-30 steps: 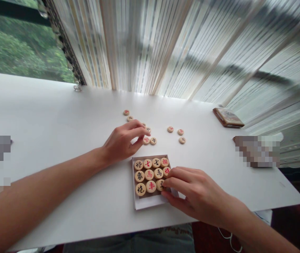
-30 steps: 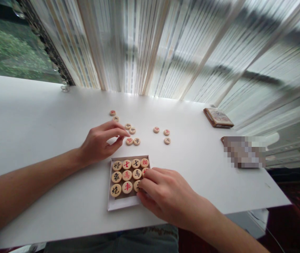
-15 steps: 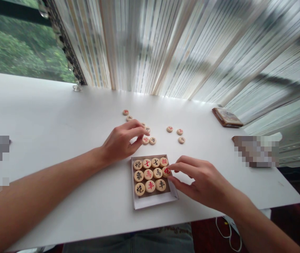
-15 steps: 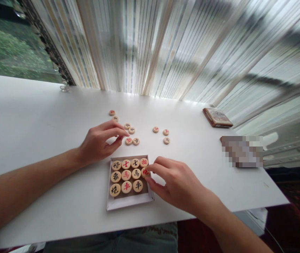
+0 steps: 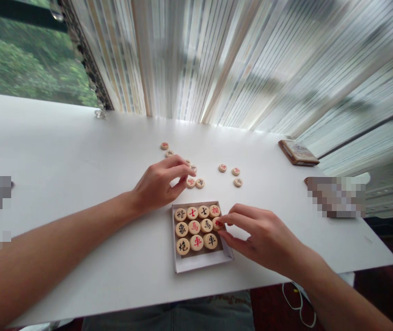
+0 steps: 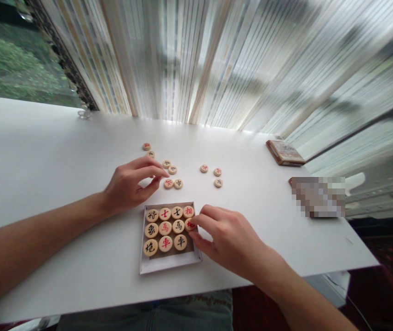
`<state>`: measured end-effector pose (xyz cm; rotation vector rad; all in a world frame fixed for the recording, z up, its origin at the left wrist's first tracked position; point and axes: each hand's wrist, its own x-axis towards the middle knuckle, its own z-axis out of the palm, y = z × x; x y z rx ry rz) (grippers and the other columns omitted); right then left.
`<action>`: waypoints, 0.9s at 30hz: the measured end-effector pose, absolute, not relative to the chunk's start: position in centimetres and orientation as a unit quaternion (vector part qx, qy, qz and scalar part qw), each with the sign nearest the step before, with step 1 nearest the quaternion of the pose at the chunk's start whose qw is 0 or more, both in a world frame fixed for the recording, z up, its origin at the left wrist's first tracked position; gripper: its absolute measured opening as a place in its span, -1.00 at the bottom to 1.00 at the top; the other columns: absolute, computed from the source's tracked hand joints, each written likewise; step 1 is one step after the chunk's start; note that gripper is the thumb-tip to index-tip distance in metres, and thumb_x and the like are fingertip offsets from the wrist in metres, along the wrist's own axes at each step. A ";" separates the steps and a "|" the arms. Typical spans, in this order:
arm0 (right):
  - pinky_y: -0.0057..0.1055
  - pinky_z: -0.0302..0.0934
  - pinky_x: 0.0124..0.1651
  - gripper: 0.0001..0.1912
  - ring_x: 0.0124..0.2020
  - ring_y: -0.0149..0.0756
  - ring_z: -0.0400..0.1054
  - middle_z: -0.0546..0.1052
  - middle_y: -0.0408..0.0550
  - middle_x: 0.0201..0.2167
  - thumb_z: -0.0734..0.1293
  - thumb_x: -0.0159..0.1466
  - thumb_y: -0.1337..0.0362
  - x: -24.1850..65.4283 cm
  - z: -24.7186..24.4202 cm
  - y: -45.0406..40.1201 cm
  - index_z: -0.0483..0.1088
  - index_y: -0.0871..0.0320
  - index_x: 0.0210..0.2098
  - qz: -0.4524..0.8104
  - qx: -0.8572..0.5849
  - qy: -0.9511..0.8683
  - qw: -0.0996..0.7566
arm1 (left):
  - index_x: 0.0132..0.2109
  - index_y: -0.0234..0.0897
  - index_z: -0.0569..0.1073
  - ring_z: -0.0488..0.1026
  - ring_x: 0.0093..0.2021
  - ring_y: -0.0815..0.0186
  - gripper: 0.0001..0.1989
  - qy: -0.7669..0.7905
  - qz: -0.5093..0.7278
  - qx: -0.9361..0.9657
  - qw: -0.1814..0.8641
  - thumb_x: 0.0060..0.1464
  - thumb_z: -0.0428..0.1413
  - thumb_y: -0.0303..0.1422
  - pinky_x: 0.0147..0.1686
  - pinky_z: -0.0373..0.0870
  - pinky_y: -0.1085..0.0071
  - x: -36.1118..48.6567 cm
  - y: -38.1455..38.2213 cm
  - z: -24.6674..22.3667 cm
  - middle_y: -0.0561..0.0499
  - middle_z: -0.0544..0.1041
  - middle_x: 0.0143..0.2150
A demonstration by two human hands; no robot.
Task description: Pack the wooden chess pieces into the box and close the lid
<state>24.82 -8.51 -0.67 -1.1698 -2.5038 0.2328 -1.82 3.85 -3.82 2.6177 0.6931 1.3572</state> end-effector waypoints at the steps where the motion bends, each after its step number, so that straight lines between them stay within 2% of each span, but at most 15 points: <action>1: -0.40 0.39 -0.25 -0.90 -0.33 -0.28 0.56 0.62 -0.02 -0.30 0.38 0.45 0.37 24.8 -0.7 -8.5 0.58 0.18 -0.13 0.076 -0.414 -0.889 0.181 | -0.10 -0.28 0.63 0.65 -0.13 0.30 -0.82 0.228 0.448 0.863 0.054 0.31 0.14 -0.56 -0.11 0.62 0.39 -1.8 3.8 -3.8 -0.08 0.65 -0.12; 11: -0.39 0.27 -0.35 -0.84 -0.39 -0.29 0.49 0.61 -0.05 -0.36 0.32 0.49 0.37 24.3 -0.4 -9.1 0.57 0.15 -0.18 -0.006 -0.399 -0.903 0.159 | -0.10 -0.28 0.63 0.65 -0.14 0.30 -0.82 0.232 0.444 0.864 0.057 0.31 0.13 -0.56 -0.11 0.62 0.37 -1.8 3.8 -3.8 -0.08 0.66 -0.12; 18: -0.34 0.22 -0.37 -0.80 -0.42 -0.26 0.45 0.56 -0.07 -0.40 0.30 0.52 0.36 23.9 -0.2 -9.3 0.56 0.16 -0.19 -0.016 -0.399 -0.905 0.149 | -0.11 -0.28 0.63 0.64 -0.15 0.30 -0.83 0.229 0.448 0.863 0.052 0.31 0.14 -0.55 -0.13 0.61 0.38 -1.8 3.9 -3.8 -0.08 0.66 -0.13; 27: -0.35 0.36 -0.31 -0.86 -0.37 -0.26 0.53 0.62 -0.03 -0.33 0.34 0.50 0.33 24.6 0.3 -9.3 0.57 0.16 -0.13 0.020 -0.408 -0.895 0.178 | -0.10 -0.28 0.63 0.64 -0.13 0.29 -0.82 0.229 0.451 0.860 0.061 0.30 0.14 -0.57 -0.11 0.61 0.37 -1.9 4.0 -4.0 -0.09 0.65 -0.12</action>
